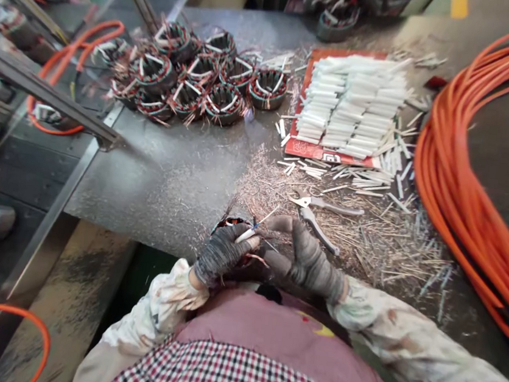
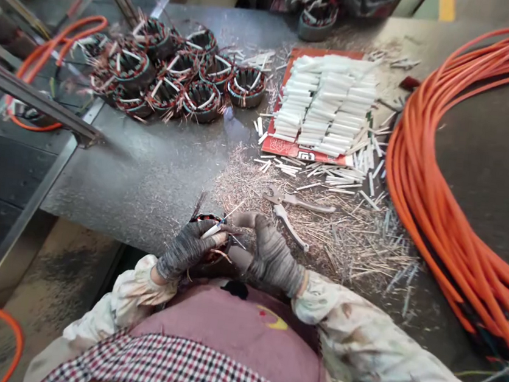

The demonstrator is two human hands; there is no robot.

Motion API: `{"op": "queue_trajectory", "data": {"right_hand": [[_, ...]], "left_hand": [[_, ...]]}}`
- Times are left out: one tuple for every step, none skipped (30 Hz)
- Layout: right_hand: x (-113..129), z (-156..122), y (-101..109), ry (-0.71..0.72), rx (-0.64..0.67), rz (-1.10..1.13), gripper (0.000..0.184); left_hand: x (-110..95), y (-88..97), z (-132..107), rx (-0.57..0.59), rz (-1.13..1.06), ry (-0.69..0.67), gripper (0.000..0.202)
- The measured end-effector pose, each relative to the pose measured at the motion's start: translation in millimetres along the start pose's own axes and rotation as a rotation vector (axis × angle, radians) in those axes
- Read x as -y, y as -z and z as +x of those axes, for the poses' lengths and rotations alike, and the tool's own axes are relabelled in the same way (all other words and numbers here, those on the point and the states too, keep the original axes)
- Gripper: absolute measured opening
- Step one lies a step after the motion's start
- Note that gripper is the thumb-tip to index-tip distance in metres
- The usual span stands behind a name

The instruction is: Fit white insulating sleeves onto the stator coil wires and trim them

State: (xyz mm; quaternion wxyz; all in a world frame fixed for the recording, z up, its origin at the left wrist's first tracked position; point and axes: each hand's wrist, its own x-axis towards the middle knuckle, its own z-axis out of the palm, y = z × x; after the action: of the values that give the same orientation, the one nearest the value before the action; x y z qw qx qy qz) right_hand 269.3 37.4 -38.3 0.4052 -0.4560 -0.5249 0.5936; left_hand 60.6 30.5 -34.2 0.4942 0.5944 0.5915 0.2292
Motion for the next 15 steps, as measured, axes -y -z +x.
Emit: {"op": "queue_trajectory", "data": {"right_hand": [[-1.6,5.2,7.9,0.071,0.034,-0.100,0.052],[-4.2,11.2,15.2,0.174,0.087,-0.254,0.056],[-7.3,17.3,21.2,0.295,0.149,-0.442,0.054],[-10.2,22.6,25.1,0.410,0.211,-0.636,0.047],[-12.5,26.7,26.8,0.496,0.269,-0.811,0.037],[-13.7,29.0,25.9,0.533,0.307,-0.928,0.027],[-13.6,29.5,22.7,0.506,0.314,-0.954,0.021],[-12.4,28.1,17.5,0.425,0.303,-0.889,0.020],[-10.6,25.2,10.9,0.314,0.280,-0.765,0.023],[-8.5,20.9,3.4,0.201,0.248,-0.621,0.027],[-6.7,15.7,-4.1,0.093,0.224,-0.462,0.030],[-5.5,10.0,-11.0,-0.012,0.212,-0.297,0.032],[-5.2,4.1,-16.5,-0.112,0.227,-0.137,0.034],[-5.7,-1.7,-20.2,-0.205,0.262,0.014,0.038],[-6.7,-6.8,-21.7,-0.291,0.307,0.159,0.043]], "left_hand": [[0.5,1.4,0.7,0.022,-0.003,-0.014,0.013],[0.8,2.1,1.3,0.031,-0.002,-0.025,0.013],[1.1,2.1,1.5,0.031,0.003,-0.033,0.014],[1.3,1.2,1.4,0.027,0.013,-0.037,0.014],[1.5,-0.4,0.9,0.015,0.032,-0.034,0.014],[1.7,-2.5,0.0,-0.002,0.061,-0.030,0.013],[1.8,-4.9,-1.5,-0.027,0.094,-0.028,0.014],[2.0,-7.3,-3.4,-0.060,0.127,-0.033,0.015],[2.2,-9.6,-5.7,-0.103,0.155,-0.047,0.017],[2.5,-11.5,-8.4,-0.157,0.179,-0.071,0.019],[2.9,-13.0,-11.3,-0.213,0.200,-0.103,0.019],[3.3,-14.2,-14.1,-0.263,0.223,-0.141,0.018],[3.7,-15.0,-16.7,-0.306,0.248,-0.181,0.016],[4.0,-15.5,-18.8,-0.337,0.273,-0.220,0.015],[4.3,-15.8,-20.3,-0.354,0.288,-0.249,0.014]]}}
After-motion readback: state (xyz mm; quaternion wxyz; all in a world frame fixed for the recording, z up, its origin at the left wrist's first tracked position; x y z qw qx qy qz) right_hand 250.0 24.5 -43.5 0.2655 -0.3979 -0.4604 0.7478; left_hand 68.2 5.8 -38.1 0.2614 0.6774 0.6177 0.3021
